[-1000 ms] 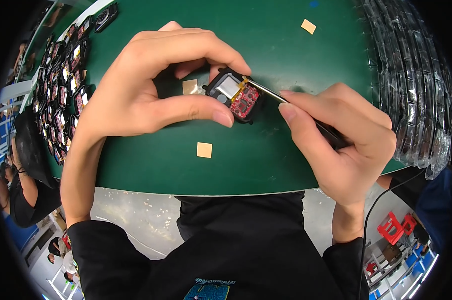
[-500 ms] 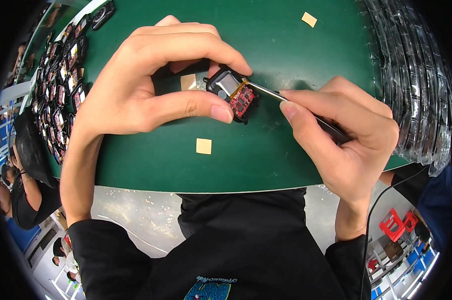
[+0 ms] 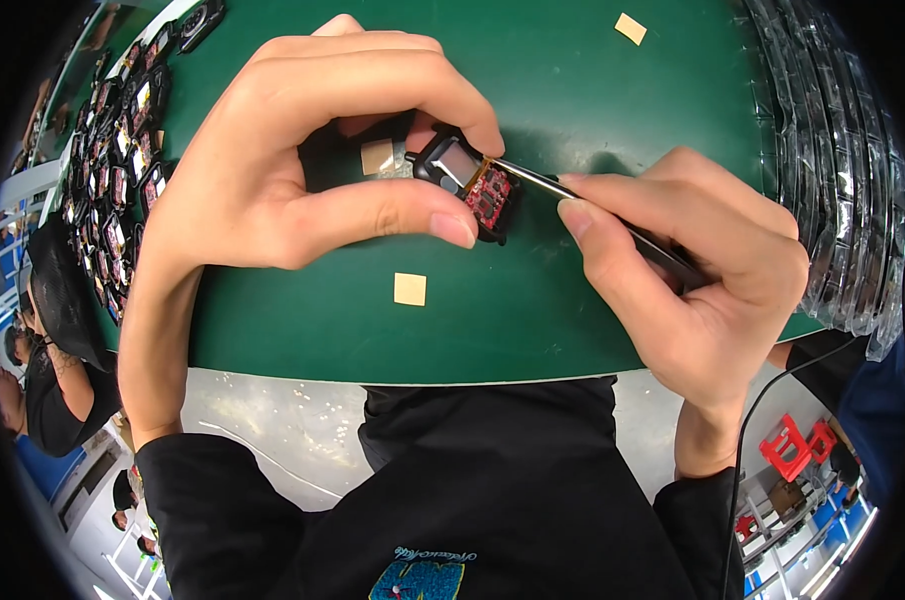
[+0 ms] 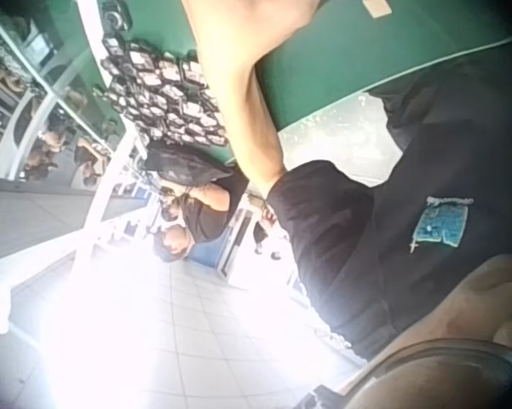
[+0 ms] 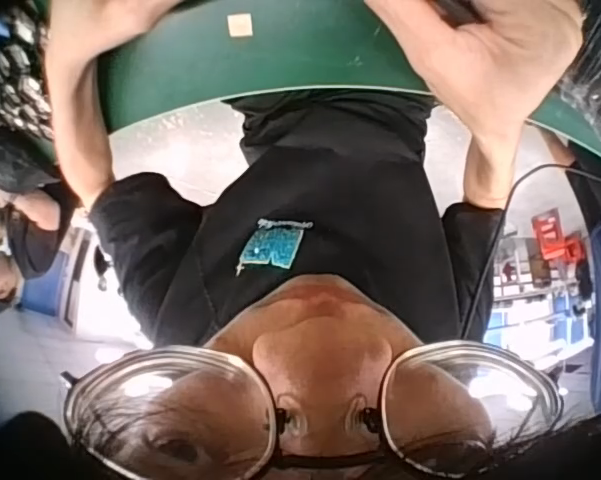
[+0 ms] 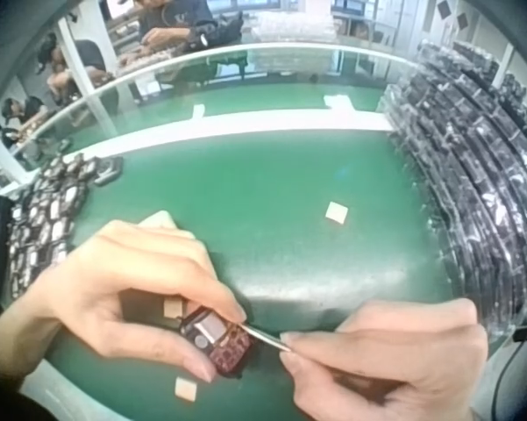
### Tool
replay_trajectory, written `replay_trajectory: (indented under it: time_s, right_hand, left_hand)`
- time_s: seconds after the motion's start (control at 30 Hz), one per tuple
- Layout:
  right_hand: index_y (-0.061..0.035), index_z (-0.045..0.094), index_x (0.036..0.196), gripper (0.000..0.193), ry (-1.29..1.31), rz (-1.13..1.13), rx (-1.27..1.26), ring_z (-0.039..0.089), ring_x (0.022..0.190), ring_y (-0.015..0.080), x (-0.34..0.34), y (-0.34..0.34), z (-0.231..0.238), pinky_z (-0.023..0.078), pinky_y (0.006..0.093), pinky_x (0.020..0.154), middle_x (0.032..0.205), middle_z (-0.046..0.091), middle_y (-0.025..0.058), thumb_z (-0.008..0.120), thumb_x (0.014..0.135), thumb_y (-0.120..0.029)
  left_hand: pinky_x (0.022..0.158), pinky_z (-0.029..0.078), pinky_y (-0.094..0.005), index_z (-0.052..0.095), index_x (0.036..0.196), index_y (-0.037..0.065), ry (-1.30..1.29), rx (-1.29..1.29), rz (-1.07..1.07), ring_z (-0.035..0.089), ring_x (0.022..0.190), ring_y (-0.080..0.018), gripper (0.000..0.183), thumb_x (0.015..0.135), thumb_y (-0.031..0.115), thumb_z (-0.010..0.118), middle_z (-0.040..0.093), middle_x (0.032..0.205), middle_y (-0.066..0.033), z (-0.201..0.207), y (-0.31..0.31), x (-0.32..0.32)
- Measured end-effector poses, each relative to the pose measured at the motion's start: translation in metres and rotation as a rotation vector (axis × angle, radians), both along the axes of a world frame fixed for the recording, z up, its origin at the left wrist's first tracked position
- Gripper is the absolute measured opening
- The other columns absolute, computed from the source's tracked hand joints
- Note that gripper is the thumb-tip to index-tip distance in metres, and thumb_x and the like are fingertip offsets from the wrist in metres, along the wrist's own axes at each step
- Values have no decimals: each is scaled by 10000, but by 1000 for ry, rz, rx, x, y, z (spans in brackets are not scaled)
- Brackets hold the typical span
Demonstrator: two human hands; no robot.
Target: Manually assemble internal electronic components into small black rectangular casings using tweezers.
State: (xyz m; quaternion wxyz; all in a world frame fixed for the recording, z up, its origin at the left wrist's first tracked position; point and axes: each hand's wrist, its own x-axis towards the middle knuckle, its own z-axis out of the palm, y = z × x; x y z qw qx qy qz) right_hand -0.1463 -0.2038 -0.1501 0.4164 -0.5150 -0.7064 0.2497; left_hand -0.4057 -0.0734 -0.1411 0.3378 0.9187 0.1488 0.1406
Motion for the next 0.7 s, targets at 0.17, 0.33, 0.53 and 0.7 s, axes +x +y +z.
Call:
replay_trajectory:
  time_s: [0.17,0.33,0.53,0.7]
  right_hand:
    - [37,847,988,211,-18,5,13,567,581,81,2,-3,0,372,245,535,707,676,46,838,793,118]
    - [32,848,979,215,-5,10,52,554,576,78,-2,-3,-3,365,246,529,709,674,41,839,786,128]
    - [29,848,958,177,14,-12,60,549,573,78,-3,-6,-3,365,250,527,704,667,35,836,804,117]
    - [36,843,951,136,115,-114,57,536,563,61,4,-8,0,357,249,522,699,667,27,839,828,94]
  left_hand:
    - [770,399,-325,802,1136,8,-5,-5,10,632,819,-172,593,760,438,962,804,1008,-60,-1,-1,1]
    - [787,385,-325,804,1142,16,-5,-10,25,626,816,-170,560,745,375,971,796,1000,-57,0,-3,-1]
    - [788,366,-331,806,1144,28,-49,-22,37,578,768,-161,556,723,345,983,746,940,-22,-4,-5,-2]
    - [769,369,-329,806,1156,80,-63,-16,87,496,725,-154,569,679,293,1033,686,884,12,2,-9,2]
